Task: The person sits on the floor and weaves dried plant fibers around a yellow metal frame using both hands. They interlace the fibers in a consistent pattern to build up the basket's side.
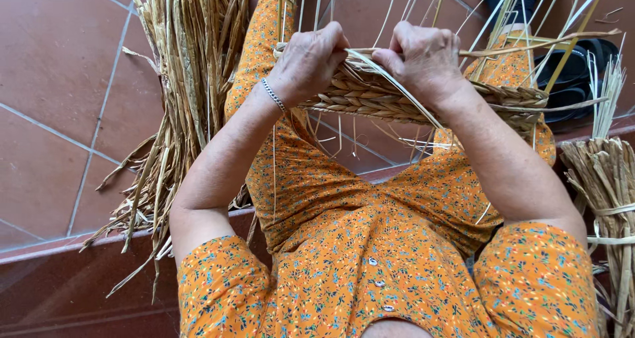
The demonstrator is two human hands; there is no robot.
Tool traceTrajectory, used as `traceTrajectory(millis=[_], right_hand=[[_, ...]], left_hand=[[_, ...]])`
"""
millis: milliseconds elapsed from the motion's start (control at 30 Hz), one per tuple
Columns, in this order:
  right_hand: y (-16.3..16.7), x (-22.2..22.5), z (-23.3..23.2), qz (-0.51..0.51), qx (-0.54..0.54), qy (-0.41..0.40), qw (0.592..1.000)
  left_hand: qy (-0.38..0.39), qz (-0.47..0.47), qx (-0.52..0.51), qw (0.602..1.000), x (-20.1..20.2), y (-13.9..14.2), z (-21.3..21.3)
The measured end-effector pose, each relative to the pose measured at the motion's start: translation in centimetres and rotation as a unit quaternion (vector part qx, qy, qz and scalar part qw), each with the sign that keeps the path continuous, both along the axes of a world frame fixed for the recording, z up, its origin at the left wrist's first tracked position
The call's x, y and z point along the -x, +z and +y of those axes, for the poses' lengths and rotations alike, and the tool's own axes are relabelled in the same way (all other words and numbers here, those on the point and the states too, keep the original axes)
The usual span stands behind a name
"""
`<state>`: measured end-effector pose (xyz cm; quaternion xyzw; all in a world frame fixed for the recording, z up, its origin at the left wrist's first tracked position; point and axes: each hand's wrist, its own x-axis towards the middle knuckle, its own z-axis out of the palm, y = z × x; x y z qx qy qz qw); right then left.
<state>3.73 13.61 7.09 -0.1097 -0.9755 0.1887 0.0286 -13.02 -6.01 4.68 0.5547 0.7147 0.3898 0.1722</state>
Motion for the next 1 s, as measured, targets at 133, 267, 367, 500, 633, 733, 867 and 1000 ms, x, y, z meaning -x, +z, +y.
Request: traceTrajectory(millis=[133, 267, 367, 500, 633, 733, 867, 1000], right_hand=[[0.4, -2.0, -0.9, -0.020, 0.034, 0.000, 0.999], [1.7, -3.3, -1.5, 0.031, 0.204, -0.050, 0.977], [2.7, -3.5, -2.3, 0.153, 0.024, 0.019, 0.988], [3.1, -3.6, -3.1, 0.199, -0.220, 0.073, 0.952], [3.4, -4.2, -3.3, 0.125, -0.144, 0.108, 0.976], [4.9, -4.5, -1.9, -0.049, 0.180, -0.002, 0.982], [7.2, -3.1, 0.3, 0.032, -0.051, 0.051, 0.997], [7.9, -0.7, 0.1, 0.200, -0.231, 0.161, 0.938]], left_hand=[[0.061, -0.017, 0.026, 0.998, 1.0, 0.1, 1.8], [0.120, -0.238, 0.198, 0.943, 1.6, -0.4, 3.8], [0.164, 0.158, 0.006, 0.974, 1.1, -1.5, 4.9], [0.072, 0.229, 0.092, 0.966, -0.4, -3.3, 5.7], [-0.004, 0.178, 0.184, 0.967, -1.4, -3.9, 6.0], [-0.023, 0.044, 0.085, 0.995, -0.5, -3.2, 5.0], [-0.115, -0.086, 0.017, 0.990, 1.4, -1.2, 3.1], [-0.166, -0.115, 0.088, 0.976, 1.8, 0.4, 2.2]])
